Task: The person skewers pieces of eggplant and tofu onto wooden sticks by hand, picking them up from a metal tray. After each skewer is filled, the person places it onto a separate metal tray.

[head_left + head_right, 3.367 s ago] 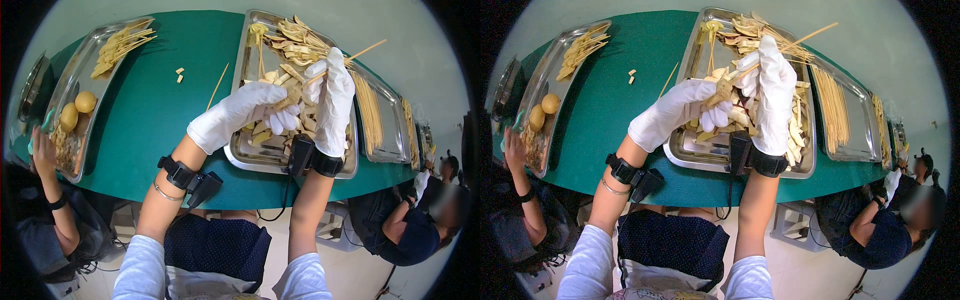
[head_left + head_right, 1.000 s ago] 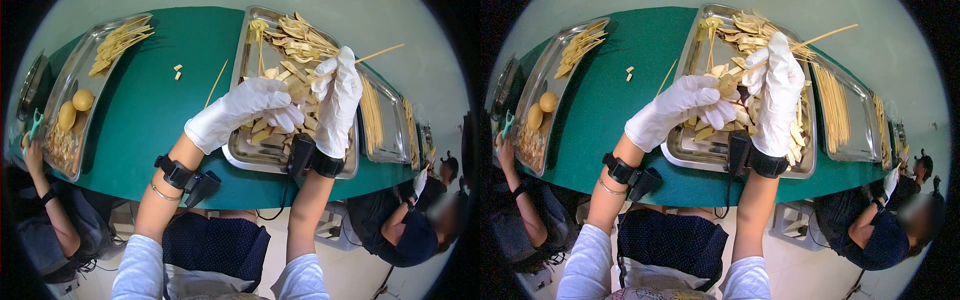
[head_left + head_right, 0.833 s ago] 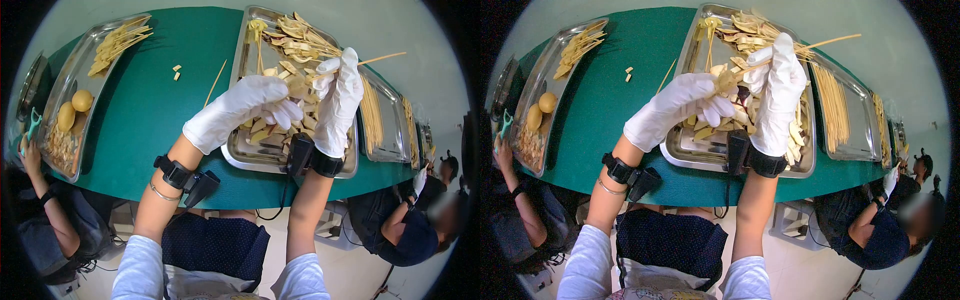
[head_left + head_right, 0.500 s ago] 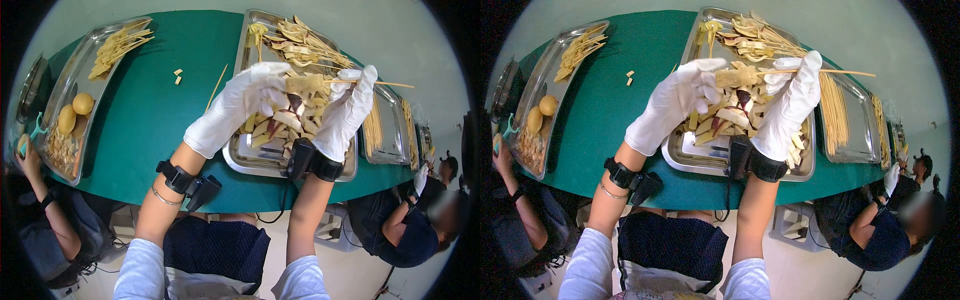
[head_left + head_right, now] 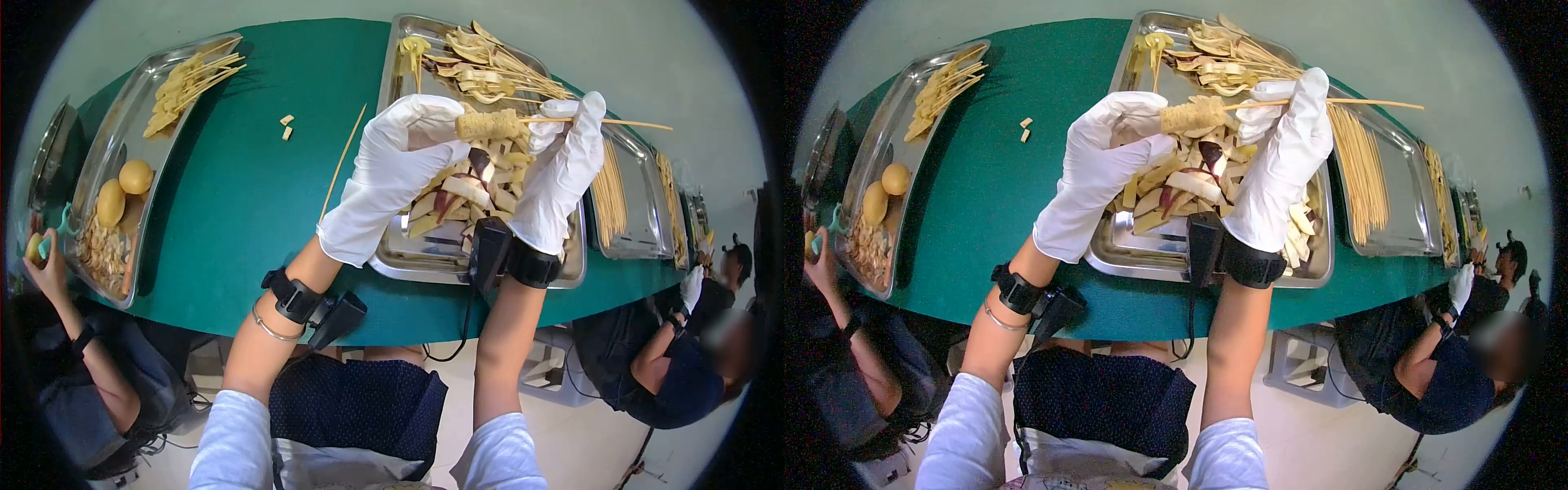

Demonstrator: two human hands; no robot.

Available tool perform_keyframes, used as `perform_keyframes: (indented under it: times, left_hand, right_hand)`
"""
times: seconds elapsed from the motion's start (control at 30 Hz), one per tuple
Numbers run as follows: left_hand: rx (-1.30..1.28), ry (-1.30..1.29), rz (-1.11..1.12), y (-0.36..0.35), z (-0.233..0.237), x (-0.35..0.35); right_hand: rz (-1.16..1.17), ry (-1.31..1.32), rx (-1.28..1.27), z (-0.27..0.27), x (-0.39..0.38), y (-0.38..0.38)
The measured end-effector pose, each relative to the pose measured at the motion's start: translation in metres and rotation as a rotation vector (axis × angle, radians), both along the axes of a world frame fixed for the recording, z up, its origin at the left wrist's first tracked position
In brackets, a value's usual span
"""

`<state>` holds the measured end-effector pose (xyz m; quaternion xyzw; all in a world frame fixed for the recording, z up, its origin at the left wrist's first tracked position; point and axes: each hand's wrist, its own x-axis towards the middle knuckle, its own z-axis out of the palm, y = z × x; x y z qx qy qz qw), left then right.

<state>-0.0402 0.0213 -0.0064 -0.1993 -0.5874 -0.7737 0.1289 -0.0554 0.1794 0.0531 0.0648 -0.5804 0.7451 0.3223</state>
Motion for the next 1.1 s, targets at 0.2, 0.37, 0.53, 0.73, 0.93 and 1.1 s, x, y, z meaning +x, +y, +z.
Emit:
perform_keyframes:
  times: [0.2, 0.37, 0.53, 0.73, 0.93, 1.1]
  left_hand:
    - [0.078, 0.006, -0.004, 0.0024, -0.0011, -0.0008]
    - [0.110, -0.079, -0.016, -0.0010, 0.0010, 0.0008]
    - [0.049, -0.063, 0.016, -0.0013, -0.0020, -0.0011]
    - [0.089, -0.062, -0.016, -0.0007, -0.0049, -0.0031]
    - [0.045, -0.048, 0.015, -0.0007, -0.0041, -0.0016]
    - [0.018, -0.039, 0.045, -0.0011, -0.0045, -0.0016]
  right_hand:
    - [0.052, -0.044, -0.001, 0.0007, 0.0016, -0.0002]
    - [0.122, -0.074, 0.016, 0.0012, 0.0027, -0.0035]
    - [0.147, -0.092, 0.024, 0.0011, 0.0013, -0.0039]
    - [0.164, -0.092, 0.108, 0.0008, 0.0023, -0.0023]
    - [0.174, -0.090, 0.119, -0.0009, 0.0002, -0.0033]
    - [0.201, -0.113, 0.144, -0.0022, -0.0007, -0.0020]
